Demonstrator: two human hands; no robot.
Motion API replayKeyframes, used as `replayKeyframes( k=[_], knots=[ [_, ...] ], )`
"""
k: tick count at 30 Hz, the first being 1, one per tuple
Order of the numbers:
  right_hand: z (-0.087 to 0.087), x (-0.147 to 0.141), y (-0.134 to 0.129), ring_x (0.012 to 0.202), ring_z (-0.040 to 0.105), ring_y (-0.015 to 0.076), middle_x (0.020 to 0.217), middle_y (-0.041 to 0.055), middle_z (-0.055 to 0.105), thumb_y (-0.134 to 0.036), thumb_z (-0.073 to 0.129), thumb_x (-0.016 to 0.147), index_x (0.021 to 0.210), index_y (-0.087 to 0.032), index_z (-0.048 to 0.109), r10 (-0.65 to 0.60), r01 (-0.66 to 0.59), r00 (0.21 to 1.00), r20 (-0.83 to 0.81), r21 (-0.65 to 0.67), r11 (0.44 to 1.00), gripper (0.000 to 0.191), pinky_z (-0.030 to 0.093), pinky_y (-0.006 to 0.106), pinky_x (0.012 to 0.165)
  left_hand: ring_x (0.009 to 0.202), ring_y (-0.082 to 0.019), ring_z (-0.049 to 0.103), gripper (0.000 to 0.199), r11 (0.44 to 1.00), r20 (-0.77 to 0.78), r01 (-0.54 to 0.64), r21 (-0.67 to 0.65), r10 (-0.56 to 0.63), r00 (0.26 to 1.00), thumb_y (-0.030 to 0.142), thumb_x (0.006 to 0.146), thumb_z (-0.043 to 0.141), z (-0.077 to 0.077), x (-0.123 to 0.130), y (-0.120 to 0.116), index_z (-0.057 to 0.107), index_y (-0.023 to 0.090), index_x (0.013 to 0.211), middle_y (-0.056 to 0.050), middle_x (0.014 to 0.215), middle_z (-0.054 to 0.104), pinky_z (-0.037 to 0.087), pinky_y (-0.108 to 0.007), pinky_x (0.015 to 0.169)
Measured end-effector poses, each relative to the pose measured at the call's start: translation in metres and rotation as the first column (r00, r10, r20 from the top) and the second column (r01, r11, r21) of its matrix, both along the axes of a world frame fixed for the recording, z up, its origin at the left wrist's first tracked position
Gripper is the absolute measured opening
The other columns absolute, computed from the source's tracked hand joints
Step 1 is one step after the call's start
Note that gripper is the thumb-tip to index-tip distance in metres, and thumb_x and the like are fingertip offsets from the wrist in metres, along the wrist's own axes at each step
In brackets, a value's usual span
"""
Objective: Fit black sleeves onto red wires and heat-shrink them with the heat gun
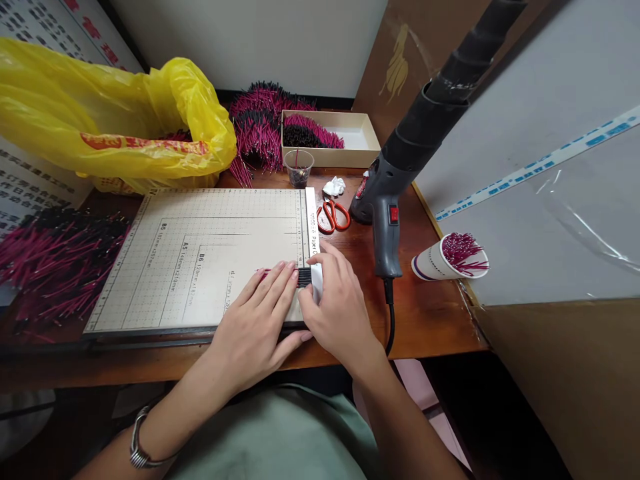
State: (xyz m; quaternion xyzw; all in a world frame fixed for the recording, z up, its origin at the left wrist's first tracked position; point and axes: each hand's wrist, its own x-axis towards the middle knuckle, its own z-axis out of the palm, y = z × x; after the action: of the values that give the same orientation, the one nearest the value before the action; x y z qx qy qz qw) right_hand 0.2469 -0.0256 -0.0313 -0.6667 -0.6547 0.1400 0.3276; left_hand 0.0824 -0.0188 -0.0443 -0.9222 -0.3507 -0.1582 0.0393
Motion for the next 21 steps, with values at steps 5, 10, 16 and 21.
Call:
replayKeyframes(
  k=[5,10,16,21],
  knots=[
    [-0.008,-0.006,-0.003,0.127,0.06,0.0292,0.137,0.0177,0.06,-0.022,0.04,0.097,0.115,-0.015,0.058,-0.071,0.054,0.986,0.15,0.111,0.992,0.026,0.054,0.05,0.103,0.144,-0.028,0.047,0.076,1.0,-0.01,-0.001,-0.003,0.001,1.0,0.058,0.105,0.02,0.0,0.0,0.0,0.049,0.0,0.144,-0.016,0.154,0.049,0.036,-0.045,0.118],
    [-0.011,-0.015,-0.004,0.122,0.062,0.0309,0.134,0.0174,0.062,-0.018,0.04,0.098,0.117,-0.014,0.059,-0.118,0.074,0.953,0.281,0.163,0.984,0.027,0.057,0.051,0.097,0.144,-0.028,0.045,0.069,0.999,-0.009,0.009,-0.034,-0.009,1.0,0.053,0.104,0.026,0.002,-0.001,0.0,0.047,0.002,0.146,-0.015,0.156,0.048,0.034,-0.045,0.118],
    [0.002,-0.011,-0.01,0.122,0.062,0.023,0.13,0.0142,0.064,-0.014,0.047,0.093,0.116,-0.017,0.058,-0.105,0.07,0.985,0.138,0.24,0.968,0.025,0.057,0.041,0.098,0.144,-0.029,0.046,0.062,0.999,0.031,-0.017,-0.047,0.018,0.999,0.045,0.104,0.029,0.003,0.005,-0.002,0.049,0.003,0.144,-0.015,0.154,0.05,0.033,-0.044,0.119],
    [0.002,-0.011,-0.011,0.123,0.062,0.0228,0.13,0.0124,0.063,-0.013,0.049,0.088,0.116,-0.02,0.057,-0.107,0.094,0.992,0.065,0.179,0.979,0.03,0.055,0.043,0.102,0.144,-0.031,0.045,0.061,0.998,0.034,-0.039,-0.057,0.041,0.999,0.043,0.103,0.031,0.001,0.011,-0.004,0.049,0.004,0.145,-0.014,0.155,0.049,0.033,-0.048,0.118]
  ],
)
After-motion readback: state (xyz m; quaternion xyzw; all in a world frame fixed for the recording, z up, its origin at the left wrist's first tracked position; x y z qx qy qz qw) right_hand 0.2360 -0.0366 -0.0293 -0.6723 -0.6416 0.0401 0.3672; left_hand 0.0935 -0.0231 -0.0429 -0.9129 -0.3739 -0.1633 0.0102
